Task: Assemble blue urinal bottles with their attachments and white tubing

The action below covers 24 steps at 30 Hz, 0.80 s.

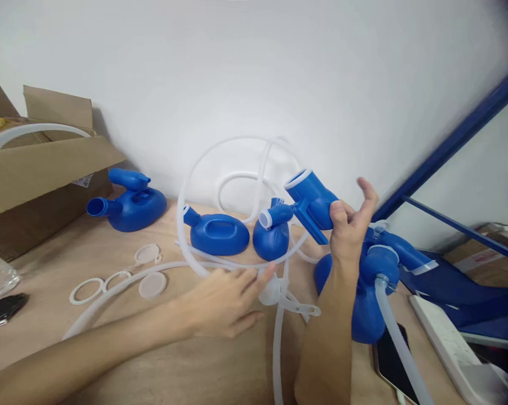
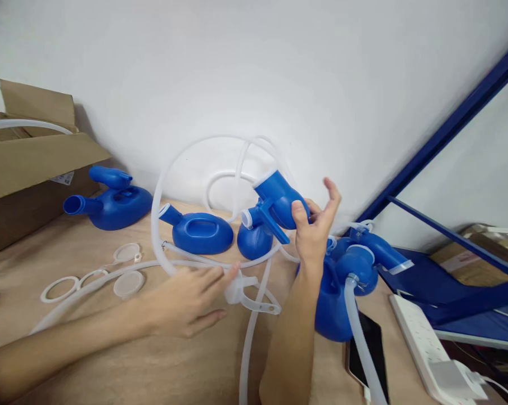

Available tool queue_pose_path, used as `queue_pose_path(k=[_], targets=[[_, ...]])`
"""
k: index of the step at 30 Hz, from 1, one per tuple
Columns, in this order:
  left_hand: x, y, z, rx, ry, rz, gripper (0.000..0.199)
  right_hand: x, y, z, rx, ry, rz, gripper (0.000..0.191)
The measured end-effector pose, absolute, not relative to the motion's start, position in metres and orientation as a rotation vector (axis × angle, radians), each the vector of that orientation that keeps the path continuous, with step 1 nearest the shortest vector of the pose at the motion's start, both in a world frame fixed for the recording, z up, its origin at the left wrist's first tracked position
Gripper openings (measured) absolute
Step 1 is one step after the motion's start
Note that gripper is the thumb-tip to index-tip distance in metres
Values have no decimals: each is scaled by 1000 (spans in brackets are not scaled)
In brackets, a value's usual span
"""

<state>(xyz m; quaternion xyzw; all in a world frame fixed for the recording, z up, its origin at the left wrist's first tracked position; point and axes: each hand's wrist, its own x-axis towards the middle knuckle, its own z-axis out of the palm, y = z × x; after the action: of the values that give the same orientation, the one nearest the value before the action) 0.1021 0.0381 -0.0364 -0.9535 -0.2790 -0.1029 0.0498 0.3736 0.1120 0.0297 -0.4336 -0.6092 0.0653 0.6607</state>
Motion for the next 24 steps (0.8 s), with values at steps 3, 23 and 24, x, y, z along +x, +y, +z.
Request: queue_pose_path(k=[3, 23, 24], targets=[[44, 54, 28, -2752, -1004, -530, 88, 352, 122, 27, -875, -1481, 265, 66], [-78, 210, -15, -2234, -1831, -279, 69, 247, 225, -117, -987, -1463, 668, 48], [-78, 215, -16, -2236, -1796, -282, 69, 247, 226, -120, -1003, -1434, 665, 43]])
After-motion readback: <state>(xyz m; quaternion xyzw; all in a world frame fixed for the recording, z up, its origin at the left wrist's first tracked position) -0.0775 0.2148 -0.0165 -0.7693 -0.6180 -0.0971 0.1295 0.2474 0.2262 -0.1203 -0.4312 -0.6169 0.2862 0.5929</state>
